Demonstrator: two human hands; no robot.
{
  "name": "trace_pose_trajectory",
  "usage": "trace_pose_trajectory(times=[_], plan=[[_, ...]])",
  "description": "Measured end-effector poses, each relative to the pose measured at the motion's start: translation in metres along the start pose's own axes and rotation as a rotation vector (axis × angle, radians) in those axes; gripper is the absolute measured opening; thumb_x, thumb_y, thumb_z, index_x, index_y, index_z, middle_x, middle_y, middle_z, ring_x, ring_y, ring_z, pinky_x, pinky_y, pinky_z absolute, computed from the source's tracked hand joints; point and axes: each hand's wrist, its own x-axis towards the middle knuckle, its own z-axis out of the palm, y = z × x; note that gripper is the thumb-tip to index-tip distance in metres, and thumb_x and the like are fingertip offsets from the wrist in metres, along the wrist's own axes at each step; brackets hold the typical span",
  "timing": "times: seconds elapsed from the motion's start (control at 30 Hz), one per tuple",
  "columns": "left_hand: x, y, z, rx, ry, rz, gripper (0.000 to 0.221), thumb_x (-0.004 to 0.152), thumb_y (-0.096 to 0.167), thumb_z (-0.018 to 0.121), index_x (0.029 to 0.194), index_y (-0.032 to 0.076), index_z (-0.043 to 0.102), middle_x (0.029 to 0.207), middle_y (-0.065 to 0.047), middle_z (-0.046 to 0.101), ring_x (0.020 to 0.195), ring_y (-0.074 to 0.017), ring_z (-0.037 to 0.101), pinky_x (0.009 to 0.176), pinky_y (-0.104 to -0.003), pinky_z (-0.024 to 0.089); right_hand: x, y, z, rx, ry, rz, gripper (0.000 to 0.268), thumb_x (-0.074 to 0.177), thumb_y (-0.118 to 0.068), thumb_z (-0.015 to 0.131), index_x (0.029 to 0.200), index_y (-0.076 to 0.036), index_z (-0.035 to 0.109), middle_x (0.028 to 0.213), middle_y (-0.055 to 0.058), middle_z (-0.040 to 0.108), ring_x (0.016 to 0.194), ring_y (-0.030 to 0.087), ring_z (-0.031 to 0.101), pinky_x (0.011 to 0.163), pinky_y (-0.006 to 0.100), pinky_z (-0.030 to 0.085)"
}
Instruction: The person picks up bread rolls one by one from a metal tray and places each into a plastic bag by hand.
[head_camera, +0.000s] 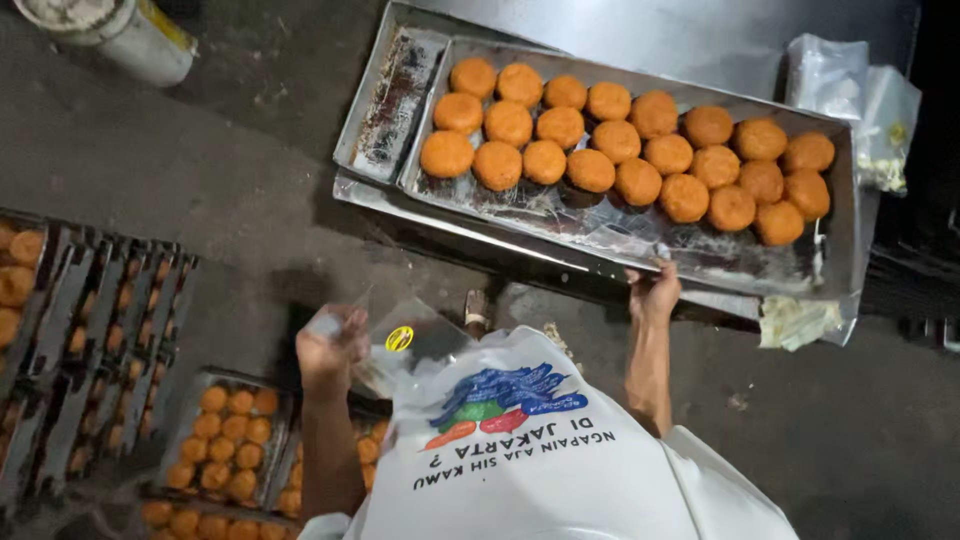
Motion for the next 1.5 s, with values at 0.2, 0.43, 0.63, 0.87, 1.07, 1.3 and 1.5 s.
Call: trace_pose_trajectory(times=[0.2,0.43,0.63,0.87,1.07,1.3,1.5], plan=[[0.026,0.007,0.054,0.097,0.019,-0.136,0.014,0.088,0.010,0.077,0.085,0.008,0.064,0.065,0.005,0.054,0.051,-0.0052,0.048,0.044,-0.025,0.033,-0.064,-0.053,0.069,-1.042,-0.150,0.562,0.066,0.099,-0.059,0.046,0.100,0.004,0.064,0.074,0.025,0.066,0.058,0.030,0.066,0.050,0.038,0.054],[0.087,-0.008,0.121,-0.160,-0.246,-0.069,0.026,0.097,0.008,0.074,0.081,0.012,0.054,0.068,0.003,0.054,0.055,-0.0065,0.050,0.049,-0.025,0.036,-0.079,-0.021,0.205,-0.636,-1.198,0.146,0.093,0.091,-0.072,0.065,0.145,0.003,0.050,0.143,0.011,0.056,0.137,0.024,0.052,0.116,0.039,0.040],[0.124,-0.004,0.132,-0.251,0.117,0.235,0.013,0.101,0.014,0.070,0.098,0.006,0.060,0.073,0.001,0.056,0.060,-0.0070,0.052,0.054,-0.025,0.041,-0.096,0.062,0.258,-0.439,-1.031,0.435,0.049,0.097,-0.031,0.075,0.127,0.003,0.059,0.131,0.016,0.069,0.121,0.025,0.062,0.107,0.042,0.046],[0.176,-0.006,0.062,0.095,-0.211,0.338,0.018,0.101,0.008,0.072,0.112,-0.002,0.063,0.092,-0.004,0.066,0.074,-0.0086,0.058,0.062,-0.025,0.049,-0.091,0.082,0.317,-0.283,-0.606,0.013,0.013,0.110,-0.018,0.061,0.098,-0.012,0.058,0.082,0.001,0.062,0.068,0.009,0.058,0.055,0.032,0.054],[0.223,0.069,0.068,0.043,-0.450,0.357,0.048,0.080,0.034,0.084,0.112,0.002,0.068,0.108,-0.009,0.071,0.088,-0.0230,0.072,0.080,-0.036,0.060,-0.079,0.028,0.364,-1.317,-0.982,-0.365,0.029,0.090,-0.025,0.084,0.086,-0.005,0.063,0.071,0.003,0.062,0.061,0.013,0.058,0.057,0.033,0.047],[0.252,0.069,0.149,0.476,-0.867,0.100,0.018,0.090,0.017,0.082,0.101,0.004,0.079,0.093,-0.004,0.075,0.085,-0.0114,0.066,0.077,-0.030,0.053,-0.085,0.001,0.358,-1.124,-0.982,-0.208,0.029,0.078,-0.016,0.088,0.088,-0.003,0.064,0.072,0.001,0.066,0.065,0.010,0.062,0.058,0.029,0.051],[0.246,0.035,0.175,0.429,-0.988,-0.220,0.018,0.085,0.018,0.081,0.096,0.006,0.075,0.085,0.004,0.070,0.077,-0.0043,0.062,0.069,-0.023,0.049,-0.085,-0.002,0.291,-0.895,-0.823,-0.115,0.012,0.089,-0.005,0.079,0.092,-0.002,0.068,0.083,0.000,0.069,0.081,0.007,0.064,0.073,0.024,0.053]])
